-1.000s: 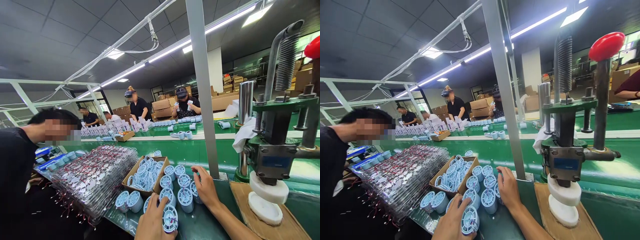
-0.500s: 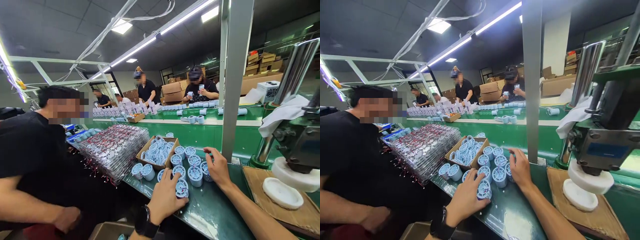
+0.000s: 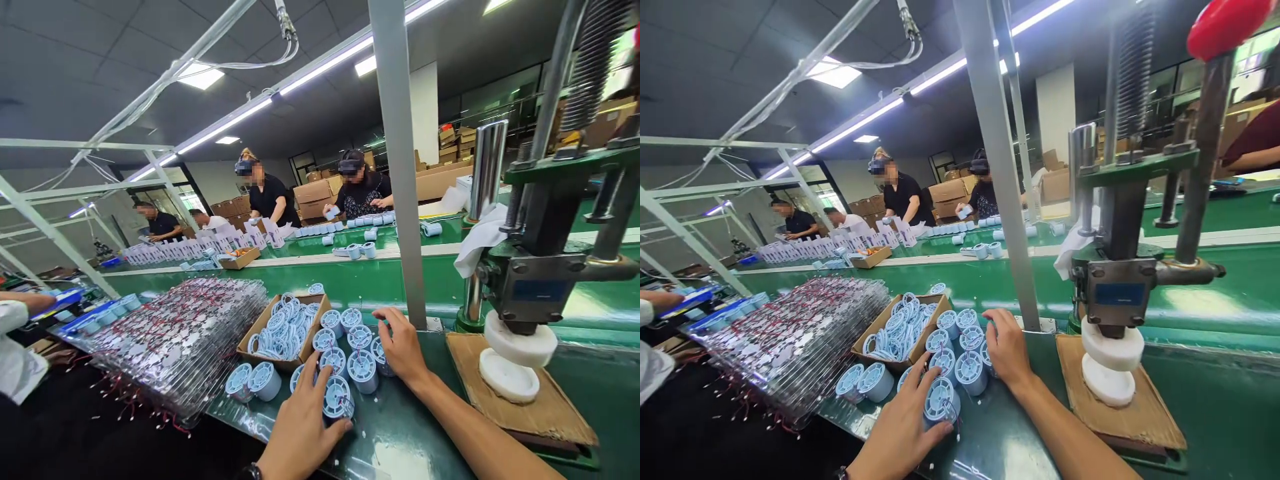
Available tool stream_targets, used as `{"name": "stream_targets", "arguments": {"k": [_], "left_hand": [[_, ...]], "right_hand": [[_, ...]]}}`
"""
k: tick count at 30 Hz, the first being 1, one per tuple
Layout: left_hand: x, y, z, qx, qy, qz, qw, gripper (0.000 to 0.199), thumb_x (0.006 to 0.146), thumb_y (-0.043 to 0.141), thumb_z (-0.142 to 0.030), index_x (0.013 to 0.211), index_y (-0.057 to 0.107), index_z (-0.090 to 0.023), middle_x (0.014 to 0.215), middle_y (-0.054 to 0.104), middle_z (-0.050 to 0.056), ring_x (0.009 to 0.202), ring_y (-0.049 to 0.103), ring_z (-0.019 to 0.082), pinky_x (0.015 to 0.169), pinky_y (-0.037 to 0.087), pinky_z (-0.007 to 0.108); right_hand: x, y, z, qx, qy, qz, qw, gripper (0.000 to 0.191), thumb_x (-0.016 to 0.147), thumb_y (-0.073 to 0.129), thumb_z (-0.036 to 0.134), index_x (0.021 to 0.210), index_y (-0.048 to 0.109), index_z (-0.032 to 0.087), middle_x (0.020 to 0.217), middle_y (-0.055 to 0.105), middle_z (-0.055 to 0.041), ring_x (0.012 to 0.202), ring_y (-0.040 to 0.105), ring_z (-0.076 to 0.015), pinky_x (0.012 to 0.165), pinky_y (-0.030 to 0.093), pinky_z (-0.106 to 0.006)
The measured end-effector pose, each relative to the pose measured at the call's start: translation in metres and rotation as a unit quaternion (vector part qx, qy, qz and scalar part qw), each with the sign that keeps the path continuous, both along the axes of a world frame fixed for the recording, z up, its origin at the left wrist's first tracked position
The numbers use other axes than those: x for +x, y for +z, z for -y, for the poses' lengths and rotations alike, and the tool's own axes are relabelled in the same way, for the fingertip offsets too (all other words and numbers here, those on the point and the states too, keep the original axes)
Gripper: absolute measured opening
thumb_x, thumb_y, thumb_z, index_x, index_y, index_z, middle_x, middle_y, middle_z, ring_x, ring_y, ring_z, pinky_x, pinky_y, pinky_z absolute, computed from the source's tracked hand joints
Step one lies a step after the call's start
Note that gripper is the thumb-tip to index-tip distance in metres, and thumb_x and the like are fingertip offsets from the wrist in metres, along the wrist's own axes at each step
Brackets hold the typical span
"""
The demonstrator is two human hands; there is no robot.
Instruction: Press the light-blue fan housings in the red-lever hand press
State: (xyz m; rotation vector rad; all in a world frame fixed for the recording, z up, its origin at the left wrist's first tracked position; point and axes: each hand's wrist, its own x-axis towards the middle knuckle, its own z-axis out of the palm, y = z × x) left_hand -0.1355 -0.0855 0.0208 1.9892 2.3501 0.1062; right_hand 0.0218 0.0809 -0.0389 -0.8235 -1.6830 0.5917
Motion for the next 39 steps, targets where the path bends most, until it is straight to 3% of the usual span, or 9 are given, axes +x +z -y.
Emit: {"name": "stream_targets", "arguments": {"k": [4,11,15,20,24,30,34,37,39], "left_hand": [[-0.008,-0.008,0.01,0.04,-0.003,-0.007,0.999,0.074,0.074,0.066,-0.036,0.143,0.042,-0.023,0.161,0.021,0.01,0.147,0.022,0.032,0.113,0.038,0.048],[-0.029,-0.045,0.023,0.142,-0.005,-0.064,0.988,0.058,0.084,0.056,-0.049,0.134,0.05,-0.02,0.153,0.036,0.017,0.142,0.033,0.036,0.107,0.044,0.054],[-0.028,-0.048,0.021,0.145,0.01,-0.065,0.987,0.052,0.086,0.053,-0.053,0.123,0.057,-0.016,0.15,0.039,0.018,0.139,0.038,0.036,0.107,0.045,0.053],[-0.034,-0.05,0.021,0.164,-0.009,-0.068,0.984,0.043,0.086,0.056,-0.054,0.11,0.063,-0.019,0.138,0.052,0.018,0.129,0.051,0.034,0.102,0.051,0.05],[-0.047,-0.058,0.024,0.192,-0.049,-0.082,0.977,0.045,0.086,0.057,-0.042,0.124,0.055,-0.017,0.134,0.055,0.017,0.126,0.054,0.032,0.101,0.051,0.047],[-0.045,-0.058,0.034,0.163,-0.068,-0.046,0.983,0.061,0.08,0.06,-0.03,0.139,0.044,-0.023,0.15,0.041,0.014,0.136,0.042,0.031,0.106,0.047,0.047],[-0.033,-0.059,0.036,0.218,-0.016,-0.036,0.975,0.065,0.076,0.064,-0.033,0.138,0.046,-0.024,0.156,0.03,0.012,0.141,0.032,0.036,0.108,0.041,0.054],[-0.027,-0.06,0.035,0.217,0.028,-0.018,0.976,0.068,0.073,0.067,-0.033,0.137,0.047,-0.026,0.16,0.02,0.011,0.145,0.022,0.038,0.109,0.039,0.057],[-0.026,-0.059,0.033,0.199,0.046,0.006,0.979,0.065,0.073,0.066,-0.029,0.135,0.049,-0.025,0.16,0.022,0.012,0.145,0.026,0.036,0.11,0.039,0.055]], "right_hand": [[0.0,0.003,0.0,0.006,-0.005,0.0,1.0,0.028,0.09,0.036,0.016,0.1,0.062,0.017,0.101,0.065,-0.0067,0.098,0.058,-0.02,0.088,0.045,-0.033],[-0.002,0.003,-0.003,0.019,-0.01,0.006,1.0,0.027,0.089,0.036,0.013,0.099,0.061,0.017,0.098,0.065,-0.0057,0.096,0.058,-0.0193,0.086,0.046,-0.032],[0.001,0.008,0.0,0.048,-0.011,0.017,0.999,0.03,0.089,0.034,0.011,0.102,0.06,0.017,0.1,0.064,-0.0075,0.098,0.057,-0.02,0.087,0.046,-0.034],[0.0,0.026,0.038,0.162,0.075,0.098,0.979,0.029,0.08,0.04,0.009,0.097,0.062,0.017,0.093,0.065,-0.0069,0.089,0.058,-0.0194,0.078,0.046,-0.03],[-0.017,0.031,0.08,0.215,0.149,0.201,0.944,0.019,0.068,0.05,0.009,0.082,0.06,0.019,0.079,0.063,-0.004,0.069,0.057,-0.0177,0.058,0.039,-0.027],[-0.032,0.021,0.098,0.181,0.198,0.255,0.929,0.033,0.069,0.053,0.008,0.1,0.061,0.017,0.091,0.065,-0.0042,0.079,0.061,-0.0186,0.069,0.045,-0.027],[-0.03,0.018,0.096,0.084,0.243,0.183,0.949,0.045,0.072,0.045,0.001,0.11,0.059,0.02,0.105,0.063,-0.0031,0.098,0.057,-0.0172,0.087,0.046,-0.026],[-0.033,0.012,0.099,0.021,0.228,0.159,0.96,0.044,0.072,0.041,0.0,0.106,0.061,0.018,0.105,0.062,-0.0069,0.099,0.054,-0.0224,0.088,0.046,-0.034],[-0.036,0.007,0.102,0.02,0.233,0.165,0.958,0.044,0.071,0.041,-0.001,0.105,0.062,0.017,0.104,0.062,-0.0074,0.098,0.054,-0.0231,0.088,0.047,-0.035]]}}
